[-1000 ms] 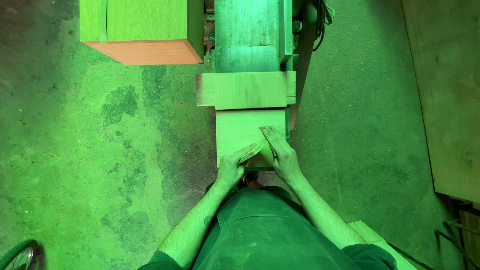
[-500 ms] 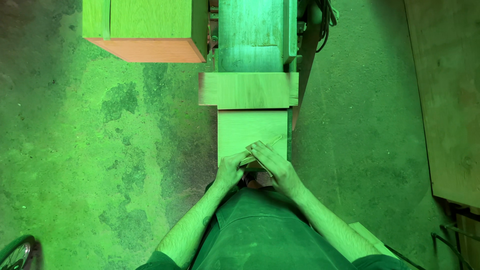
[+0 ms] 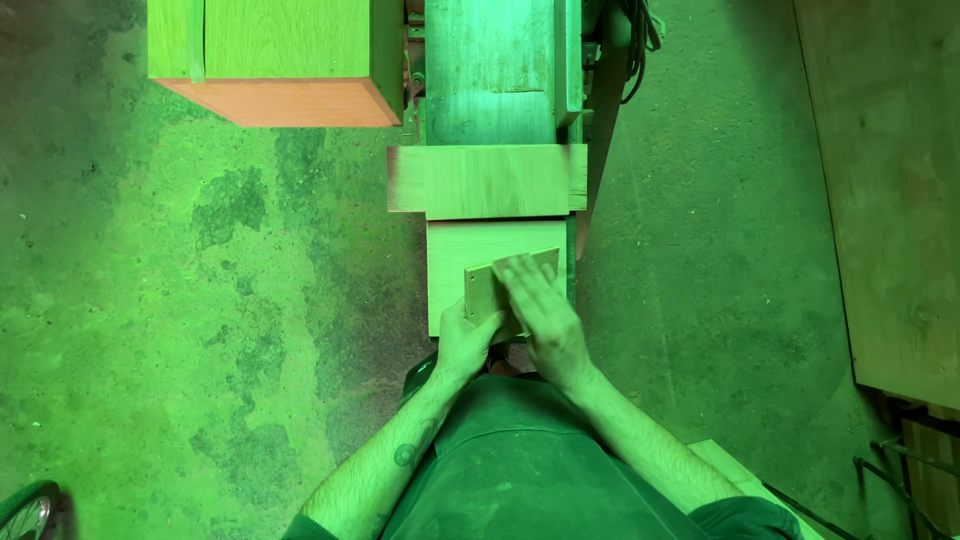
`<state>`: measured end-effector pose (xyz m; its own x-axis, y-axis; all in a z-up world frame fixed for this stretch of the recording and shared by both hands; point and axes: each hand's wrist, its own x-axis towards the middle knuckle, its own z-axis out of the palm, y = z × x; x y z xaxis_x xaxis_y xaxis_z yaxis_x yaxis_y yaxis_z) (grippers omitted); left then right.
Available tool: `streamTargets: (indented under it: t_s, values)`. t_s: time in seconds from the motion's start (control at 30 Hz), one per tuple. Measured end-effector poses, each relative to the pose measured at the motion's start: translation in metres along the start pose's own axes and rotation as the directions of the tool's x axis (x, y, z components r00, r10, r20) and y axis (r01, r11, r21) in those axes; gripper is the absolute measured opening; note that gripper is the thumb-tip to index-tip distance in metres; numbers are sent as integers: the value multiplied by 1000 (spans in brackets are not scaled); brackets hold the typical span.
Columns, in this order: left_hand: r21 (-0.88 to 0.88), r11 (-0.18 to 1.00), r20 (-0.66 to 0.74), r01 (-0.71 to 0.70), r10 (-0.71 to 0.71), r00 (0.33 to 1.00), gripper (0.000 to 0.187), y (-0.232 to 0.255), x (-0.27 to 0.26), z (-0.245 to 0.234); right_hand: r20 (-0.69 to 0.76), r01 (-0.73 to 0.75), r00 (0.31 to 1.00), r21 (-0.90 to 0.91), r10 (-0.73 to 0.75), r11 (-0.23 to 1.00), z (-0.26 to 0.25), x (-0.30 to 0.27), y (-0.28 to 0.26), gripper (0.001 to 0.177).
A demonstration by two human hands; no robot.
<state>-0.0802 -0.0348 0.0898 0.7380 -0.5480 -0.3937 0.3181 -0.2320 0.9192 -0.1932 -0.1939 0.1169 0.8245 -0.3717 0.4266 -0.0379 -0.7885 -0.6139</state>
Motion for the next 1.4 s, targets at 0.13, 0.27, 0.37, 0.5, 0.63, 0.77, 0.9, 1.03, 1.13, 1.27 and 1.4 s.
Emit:
streamTargets:
  t_s: [0.13,0.27,0.37,0.5,0.63,0.77,0.9,1.03,1.13,1.27,1.4]
  values:
    - [27,1000,-35,9,-8,999,10,-3,-5,4,44,133,991,-72,-130,989,19,-11,9,50]
    - [58,998,-64,-25,29,998,10,33,-9,3,-27,-120,993,-61,118,991,21,-17,52,58]
    - [86,996,-82,-19,26,996,8,-28,-5,7,-12,128,992,-74,-129,989,29,-11,6,44]
    - [14,1000,-89,-26,27,996,14,42,-5,12,-57,57,996,-201,-70,978,7,-6,51,47]
    - [-611,748,21,260,-313,950,41,2,13,4,-133,-501,817,320,562,804,-30,-11,89,52]
    - [-751,517,139,410,-484,864,49,-9,18,-4,113,-728,324,664,939,171,-72,23,35,43]
    - [-567,789,-40,237,-313,949,71,14,11,-15,149,-775,128,632,981,5,-62,10,77,32]
    - [59,995,-99,-80,85,991,37,-15,26,-39,191,-817,143,576,971,7,-59,9,68,24]
    - [313,874,-40,-371,402,915,26,22,13,-34,311,-817,105,569,945,-96,-62,16,65,31]
    - [586,179,483,-790,706,518,64,-4,29,-50,517,-459,218,803,827,-381,-31,-41,109,28]
    - [564,-144,614,-813,731,296,37,38,19,-44,589,-481,314,775,745,-410,-9,-59,117,33]
